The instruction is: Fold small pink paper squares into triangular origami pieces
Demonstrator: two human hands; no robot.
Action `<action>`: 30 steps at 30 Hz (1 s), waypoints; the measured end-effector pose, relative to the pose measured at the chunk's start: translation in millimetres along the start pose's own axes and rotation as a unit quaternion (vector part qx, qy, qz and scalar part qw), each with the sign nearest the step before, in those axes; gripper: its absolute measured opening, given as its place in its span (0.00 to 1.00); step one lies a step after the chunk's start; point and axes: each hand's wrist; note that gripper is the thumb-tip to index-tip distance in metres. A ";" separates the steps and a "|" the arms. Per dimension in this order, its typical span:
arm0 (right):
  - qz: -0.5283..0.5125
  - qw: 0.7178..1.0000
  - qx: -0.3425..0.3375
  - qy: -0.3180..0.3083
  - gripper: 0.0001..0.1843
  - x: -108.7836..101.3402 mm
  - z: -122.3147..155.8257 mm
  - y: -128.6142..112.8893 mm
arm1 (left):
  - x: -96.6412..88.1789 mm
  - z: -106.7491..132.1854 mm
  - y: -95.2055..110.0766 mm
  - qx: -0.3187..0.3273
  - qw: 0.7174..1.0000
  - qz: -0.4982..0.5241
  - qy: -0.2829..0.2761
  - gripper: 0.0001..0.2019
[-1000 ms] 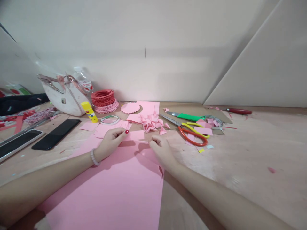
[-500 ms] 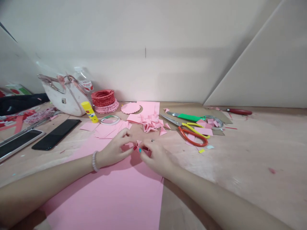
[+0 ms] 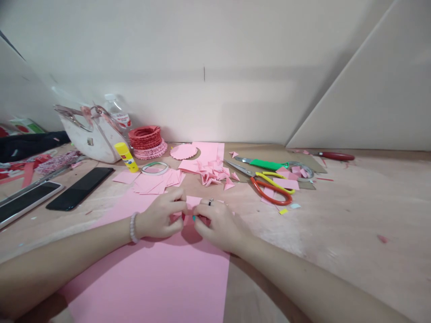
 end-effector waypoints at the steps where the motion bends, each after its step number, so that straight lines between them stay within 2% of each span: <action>1: -0.005 1.000 0.003 0.012 0.08 -0.3 -0.6 0.2 | 0.0 -0.1 -0.6 -0.004 1.000 -0.002 0.001 0.03; 4: -0.026 0.999 0.027 0.038 0.09 -1.1 -2.7 1.0 | -0.1 -1.1 -3.4 -0.015 1.000 -0.004 0.005 0.03; 9: -0.052 0.989 0.113 0.078 0.09 -2.6 -6.1 0.3 | -0.4 -3.5 -8.0 -0.069 0.997 0.016 0.012 0.05; 17: -0.054 0.981 0.154 0.106 0.08 -1.6 -5.4 3.7 | -1.0 -6.8 -12.1 -0.155 0.986 0.058 0.026 0.07; 20: -0.067 0.984 0.147 0.077 0.08 -2.9 -5.8 2.7 | -1.3 -8.1 -13.1 -0.138 0.986 0.093 -0.007 0.06; 23: -0.079 0.992 0.099 0.024 0.09 -7.1 -5.6 -0.9 | -1.1 -8.3 -13.0 -0.098 0.990 0.078 -0.058 0.04; 26: -0.105 0.993 0.044 -0.014 0.12 -10.8 -3.9 -3.2 | 0.0 -8.1 -13.4 -0.101 0.993 0.046 -0.049 0.05; 30: -0.161 0.984 0.078 0.013 0.10 -8.6 -2.3 -1.9 | 1.9 -8.2 -14.6 -0.111 0.992 0.046 -0.035 0.04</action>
Point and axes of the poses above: each hand's wrist, its own z-axis away from the middle knuckle, its own x-axis out of the palm, y = z × x, and after that the axes turned 7 degrees about -x, right-handed
